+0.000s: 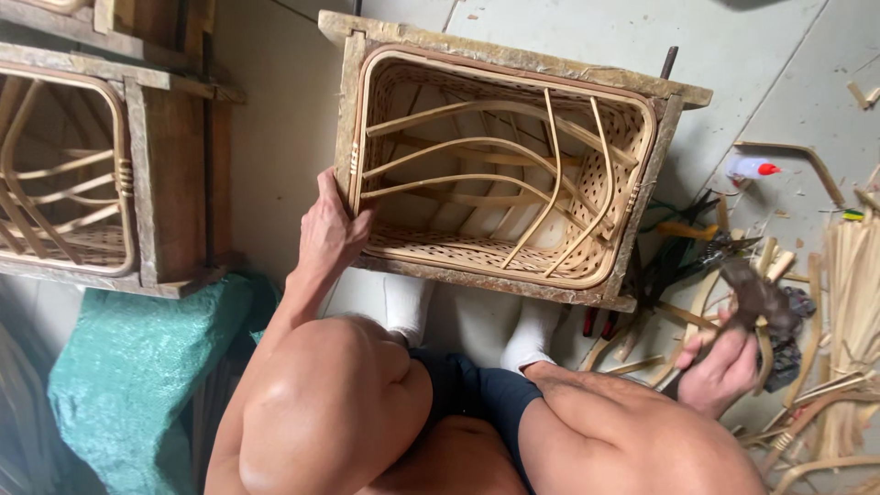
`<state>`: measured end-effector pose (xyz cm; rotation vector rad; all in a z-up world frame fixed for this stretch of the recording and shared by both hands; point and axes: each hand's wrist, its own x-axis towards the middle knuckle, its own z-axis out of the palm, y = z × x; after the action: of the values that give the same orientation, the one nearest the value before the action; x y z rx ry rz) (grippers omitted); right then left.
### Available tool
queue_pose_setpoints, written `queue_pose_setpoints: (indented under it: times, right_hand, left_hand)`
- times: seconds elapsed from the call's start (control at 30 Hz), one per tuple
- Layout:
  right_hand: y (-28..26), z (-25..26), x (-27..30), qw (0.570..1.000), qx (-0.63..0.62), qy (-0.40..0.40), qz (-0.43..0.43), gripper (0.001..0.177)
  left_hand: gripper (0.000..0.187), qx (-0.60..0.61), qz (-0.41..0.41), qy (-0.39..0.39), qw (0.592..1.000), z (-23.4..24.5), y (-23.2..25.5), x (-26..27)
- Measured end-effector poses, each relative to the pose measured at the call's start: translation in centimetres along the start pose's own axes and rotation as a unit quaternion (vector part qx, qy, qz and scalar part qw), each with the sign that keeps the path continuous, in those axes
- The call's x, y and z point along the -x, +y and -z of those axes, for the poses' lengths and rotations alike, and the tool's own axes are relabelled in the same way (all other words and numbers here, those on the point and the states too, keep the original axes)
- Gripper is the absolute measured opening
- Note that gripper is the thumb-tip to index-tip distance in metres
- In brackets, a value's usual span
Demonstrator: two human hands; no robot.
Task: The person inserts thin wooden strips into a rectangular basket frame, hammers them into place, and applies glue to the joints. The person uses a hammer, pliers, and a glue bottle to assemble the basket structure.
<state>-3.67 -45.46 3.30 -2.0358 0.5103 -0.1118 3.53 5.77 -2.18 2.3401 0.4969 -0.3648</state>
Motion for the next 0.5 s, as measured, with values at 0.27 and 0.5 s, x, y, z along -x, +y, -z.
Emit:
queue_pose_setpoints:
  times: [0.27,0.5]
  right_hand:
    - [-14.4,-11.3,-10.0,0.936,0.069,-0.339,0.062,0.032]
    - [-20.7,-26.3,-13.8,0.872,0.045,-0.457,0.171,0.044]
  left_hand:
    - [0.057,-0.02,0.027,-0.01,0.999,-0.6,-0.6,-0.2]
    - [0.058,-0.008,0.012,0.004,1.0,-0.7,-1.3,-0.1]
